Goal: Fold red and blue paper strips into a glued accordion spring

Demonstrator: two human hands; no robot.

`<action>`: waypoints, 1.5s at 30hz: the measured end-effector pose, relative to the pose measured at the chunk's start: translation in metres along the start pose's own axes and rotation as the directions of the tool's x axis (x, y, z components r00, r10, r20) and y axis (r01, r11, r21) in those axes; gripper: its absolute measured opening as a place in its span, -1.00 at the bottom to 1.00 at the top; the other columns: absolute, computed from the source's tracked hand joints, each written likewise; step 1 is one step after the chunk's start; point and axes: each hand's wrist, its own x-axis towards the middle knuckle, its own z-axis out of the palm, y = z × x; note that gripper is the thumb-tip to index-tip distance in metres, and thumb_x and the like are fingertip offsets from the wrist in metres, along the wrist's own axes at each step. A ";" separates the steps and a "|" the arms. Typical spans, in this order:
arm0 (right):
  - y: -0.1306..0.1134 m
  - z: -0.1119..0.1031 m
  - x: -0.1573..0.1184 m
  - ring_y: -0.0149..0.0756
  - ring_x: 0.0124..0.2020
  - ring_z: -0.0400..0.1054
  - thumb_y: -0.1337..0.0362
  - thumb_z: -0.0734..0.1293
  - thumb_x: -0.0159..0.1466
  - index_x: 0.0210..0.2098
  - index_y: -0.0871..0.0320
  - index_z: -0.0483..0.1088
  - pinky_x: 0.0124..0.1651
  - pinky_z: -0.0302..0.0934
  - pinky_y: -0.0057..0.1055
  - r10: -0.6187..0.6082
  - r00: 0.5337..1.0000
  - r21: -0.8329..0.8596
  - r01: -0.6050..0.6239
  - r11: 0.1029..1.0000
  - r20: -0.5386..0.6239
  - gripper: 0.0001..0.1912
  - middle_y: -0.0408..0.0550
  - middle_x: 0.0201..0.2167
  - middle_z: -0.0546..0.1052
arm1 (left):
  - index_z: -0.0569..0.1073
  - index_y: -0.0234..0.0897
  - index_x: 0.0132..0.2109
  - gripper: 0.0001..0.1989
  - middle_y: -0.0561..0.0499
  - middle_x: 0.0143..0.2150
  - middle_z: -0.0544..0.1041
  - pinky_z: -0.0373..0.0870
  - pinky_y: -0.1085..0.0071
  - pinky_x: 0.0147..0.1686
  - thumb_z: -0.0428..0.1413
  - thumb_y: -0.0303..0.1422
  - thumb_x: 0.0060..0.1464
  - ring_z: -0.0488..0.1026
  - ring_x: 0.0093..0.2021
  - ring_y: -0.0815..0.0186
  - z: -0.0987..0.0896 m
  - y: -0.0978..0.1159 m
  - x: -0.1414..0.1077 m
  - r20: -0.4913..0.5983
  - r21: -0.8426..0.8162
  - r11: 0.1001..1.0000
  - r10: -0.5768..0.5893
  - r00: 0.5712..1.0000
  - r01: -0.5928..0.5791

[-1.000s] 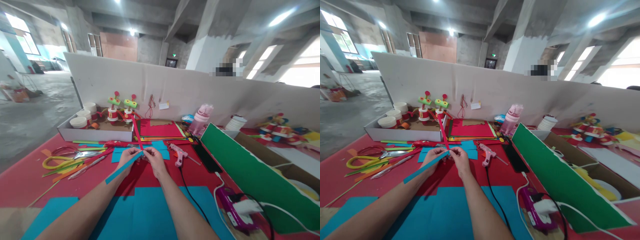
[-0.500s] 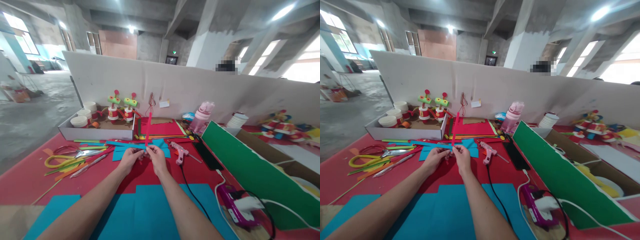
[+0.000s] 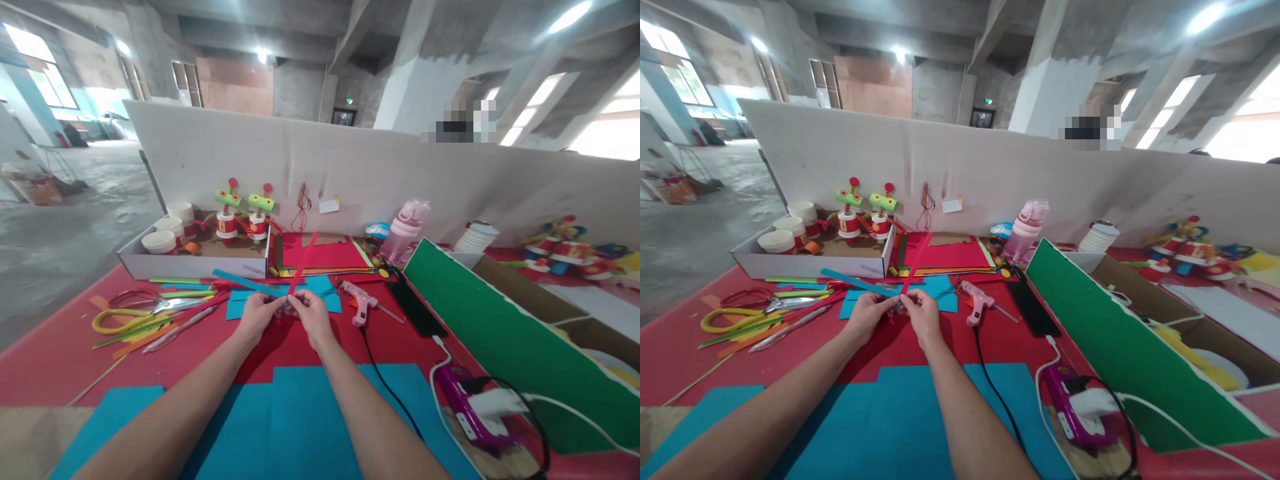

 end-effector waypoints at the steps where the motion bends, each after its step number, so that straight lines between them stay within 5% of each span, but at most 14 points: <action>1: 0.001 -0.001 0.001 -0.38 -0.52 0.37 0.03 0.48 -0.07 -0.45 0.16 0.39 -0.36 0.34 -0.41 -0.005 1.000 -0.003 0.005 1.000 -0.007 -0.64 -0.20 -0.57 0.45 | 0.41 -0.35 -0.64 -0.65 0.01 -0.68 0.41 0.17 0.49 -0.60 0.26 -0.17 -0.17 0.28 -0.65 0.43 0.000 0.000 0.000 0.009 -0.006 1.000 -0.005 1.000 0.005; 20: -0.001 -0.001 0.001 -0.36 -0.51 0.38 0.04 0.48 -0.09 -0.48 0.16 0.38 -0.34 0.34 -0.40 0.002 1.000 0.021 -0.002 1.000 -0.014 -0.64 -0.19 -0.58 0.47 | 0.38 -0.30 -0.50 -0.71 0.10 -0.65 0.38 0.25 0.51 -0.60 0.25 -0.19 -0.12 0.28 -0.62 0.42 0.001 0.002 -0.001 0.098 -0.142 0.990 0.035 0.995 -0.021; 29: -0.004 -0.003 0.001 -0.37 -0.53 0.37 0.06 0.50 -0.12 -0.52 0.18 0.39 -0.32 0.33 -0.38 0.050 0.999 0.003 -0.050 0.999 0.003 -0.65 -0.19 -0.61 0.46 | 0.38 -0.32 -0.51 -0.70 0.09 -0.65 0.37 0.21 0.53 -0.58 0.25 -0.19 -0.11 0.26 -0.61 0.45 0.001 0.004 -0.002 0.084 -0.076 0.995 0.066 0.994 -0.060; 38: 0.001 0.002 -0.001 -0.37 -0.49 0.39 0.12 0.50 -0.11 -0.48 0.17 0.38 -0.27 0.35 -0.35 0.027 0.999 0.113 -0.024 0.993 -0.028 -0.67 -0.19 -0.55 0.49 | 0.42 -0.33 -0.45 -0.73 0.09 -0.61 0.39 0.21 0.53 -0.56 0.25 -0.20 -0.11 0.27 -0.59 0.46 0.000 0.004 -0.001 0.054 -0.042 0.996 0.085 0.995 -0.083; 45: -0.004 -0.002 -0.001 -0.41 -0.50 0.37 0.14 0.52 -0.12 -0.50 0.16 0.39 -0.26 0.36 -0.33 0.112 0.993 0.237 -0.119 0.964 0.041 -0.69 -0.21 -0.56 0.46 | 0.41 -0.33 -0.48 -0.72 0.08 -0.61 0.37 0.22 0.53 -0.57 0.25 -0.19 -0.12 0.26 -0.58 0.44 -0.001 0.007 -0.002 0.069 -0.062 0.996 0.074 0.995 -0.070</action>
